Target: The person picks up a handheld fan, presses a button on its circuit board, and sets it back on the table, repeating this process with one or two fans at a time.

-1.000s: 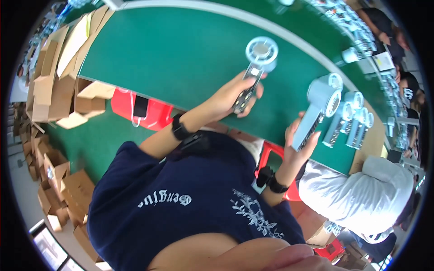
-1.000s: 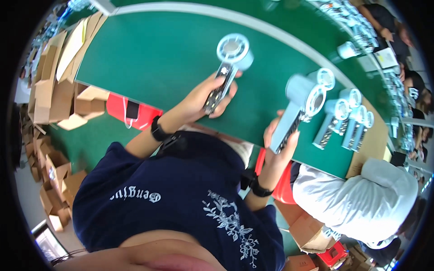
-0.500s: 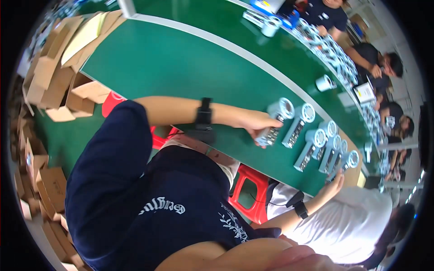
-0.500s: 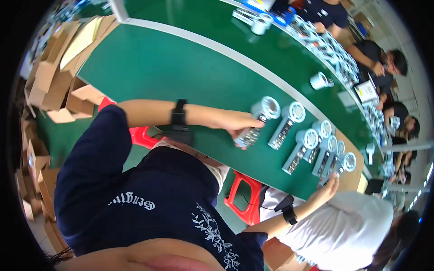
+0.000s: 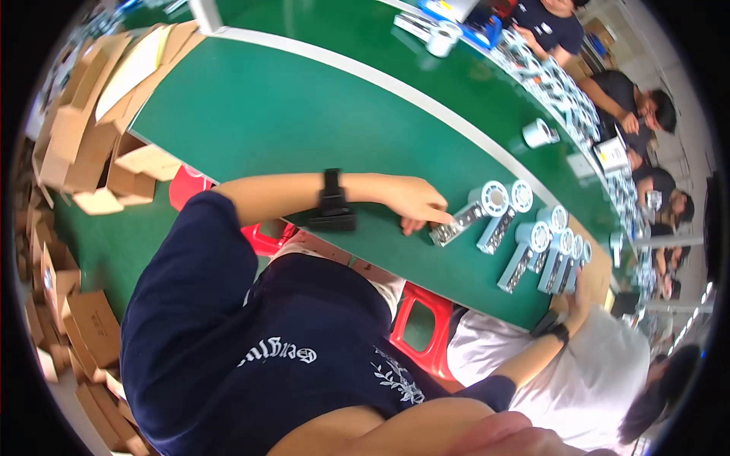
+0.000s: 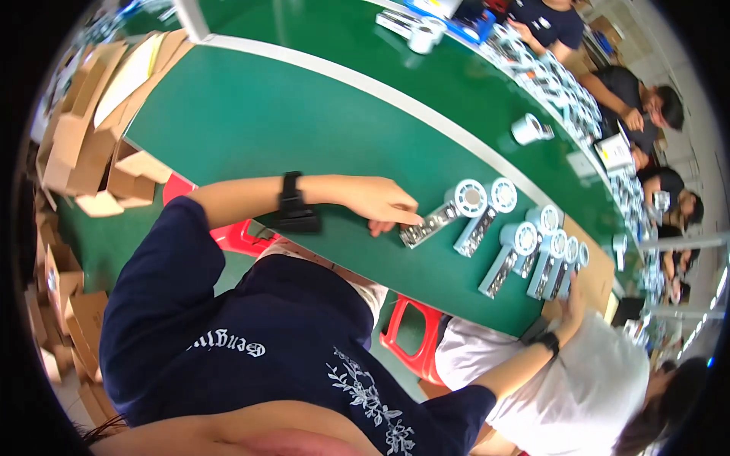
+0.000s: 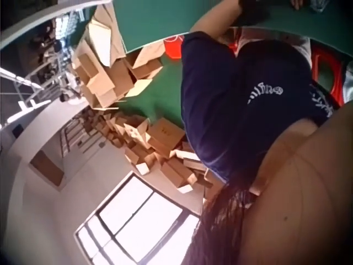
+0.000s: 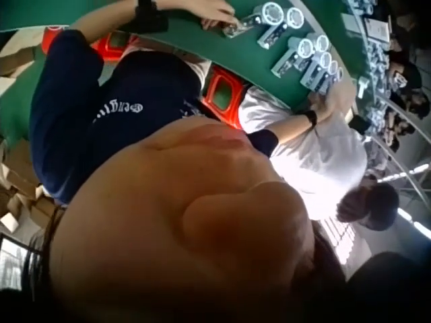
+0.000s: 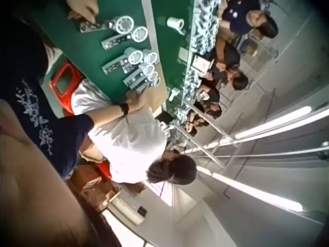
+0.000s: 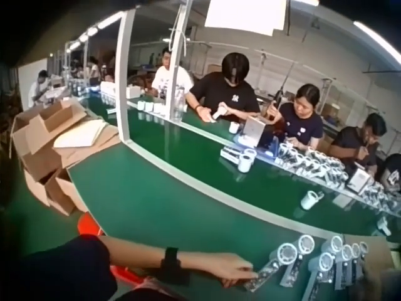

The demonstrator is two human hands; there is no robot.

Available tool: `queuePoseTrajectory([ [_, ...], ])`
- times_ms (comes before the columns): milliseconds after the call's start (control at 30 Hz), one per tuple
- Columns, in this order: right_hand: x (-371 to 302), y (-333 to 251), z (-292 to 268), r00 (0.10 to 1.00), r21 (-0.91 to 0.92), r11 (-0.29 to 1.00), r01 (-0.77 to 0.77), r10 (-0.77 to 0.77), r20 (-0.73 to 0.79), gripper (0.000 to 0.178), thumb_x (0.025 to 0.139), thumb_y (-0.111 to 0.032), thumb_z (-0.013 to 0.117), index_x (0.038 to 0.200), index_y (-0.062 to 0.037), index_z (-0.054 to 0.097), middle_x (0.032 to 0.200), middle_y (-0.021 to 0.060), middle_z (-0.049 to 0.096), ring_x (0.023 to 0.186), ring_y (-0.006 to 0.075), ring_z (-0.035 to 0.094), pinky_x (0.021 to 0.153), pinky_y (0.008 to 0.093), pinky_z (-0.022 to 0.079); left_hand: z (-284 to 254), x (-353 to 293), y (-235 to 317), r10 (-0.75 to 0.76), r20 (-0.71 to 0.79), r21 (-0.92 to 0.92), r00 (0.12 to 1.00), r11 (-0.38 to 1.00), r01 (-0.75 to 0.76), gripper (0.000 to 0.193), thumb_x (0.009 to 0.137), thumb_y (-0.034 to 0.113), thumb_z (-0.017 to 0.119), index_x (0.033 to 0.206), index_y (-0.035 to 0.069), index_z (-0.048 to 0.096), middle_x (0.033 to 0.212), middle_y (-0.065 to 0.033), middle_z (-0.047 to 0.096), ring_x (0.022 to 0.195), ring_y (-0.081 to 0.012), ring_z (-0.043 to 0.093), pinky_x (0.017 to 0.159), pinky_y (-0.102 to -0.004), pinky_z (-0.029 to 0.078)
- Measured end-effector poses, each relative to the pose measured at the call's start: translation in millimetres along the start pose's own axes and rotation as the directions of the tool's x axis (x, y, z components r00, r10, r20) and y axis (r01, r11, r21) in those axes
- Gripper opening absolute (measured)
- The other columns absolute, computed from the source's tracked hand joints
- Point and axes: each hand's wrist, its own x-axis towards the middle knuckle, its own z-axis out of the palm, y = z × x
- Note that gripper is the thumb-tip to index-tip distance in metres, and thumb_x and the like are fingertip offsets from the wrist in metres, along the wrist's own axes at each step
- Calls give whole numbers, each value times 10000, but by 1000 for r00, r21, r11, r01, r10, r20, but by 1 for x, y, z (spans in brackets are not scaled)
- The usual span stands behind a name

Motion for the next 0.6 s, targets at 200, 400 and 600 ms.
queuePoseTrajectory([
  [200, 50, 41, -59, 994, -344, 933, 109, -93, 64, 415, 881, -395, 576, 1044, -18, 629, 833, 41, 653, 680, 150, 604, 590, 262, 462, 33, -30, -12, 314, -151, 225, 937, 934, -277, 263, 902, 228, 509, 1095, 57, 562, 809, -69, 618, 723, -180, 575, 665, -324, 450],
  [400, 47, -74, 46, 843, -969, 43, 243, -504, 189, 526, 873, -439, 534, 1164, -2, 558, 957, 214, 649, 882, 260, 631, 775, 366, 465, 82, -27, -10, 424, -482, 526, 767, 840, -134, 301, 823, 163, 581, 1108, 68, 567, 822, -44, 521, 769, -194, 479, 695, -331, 368],
  [600, 43, -214, 199, 849, -814, 255, 522, -250, 466, 450, 867, -296, 586, 1255, -84, 502, 1111, 154, 602, 863, 196, 602, 789, 310, 461, 89, -19, -4, 455, -511, 618, 729, 784, -56, 275, 794, 151, 604, 1061, 84, 587, 785, -32, 459, 745, -193, 448, 661, -324, 337],
])
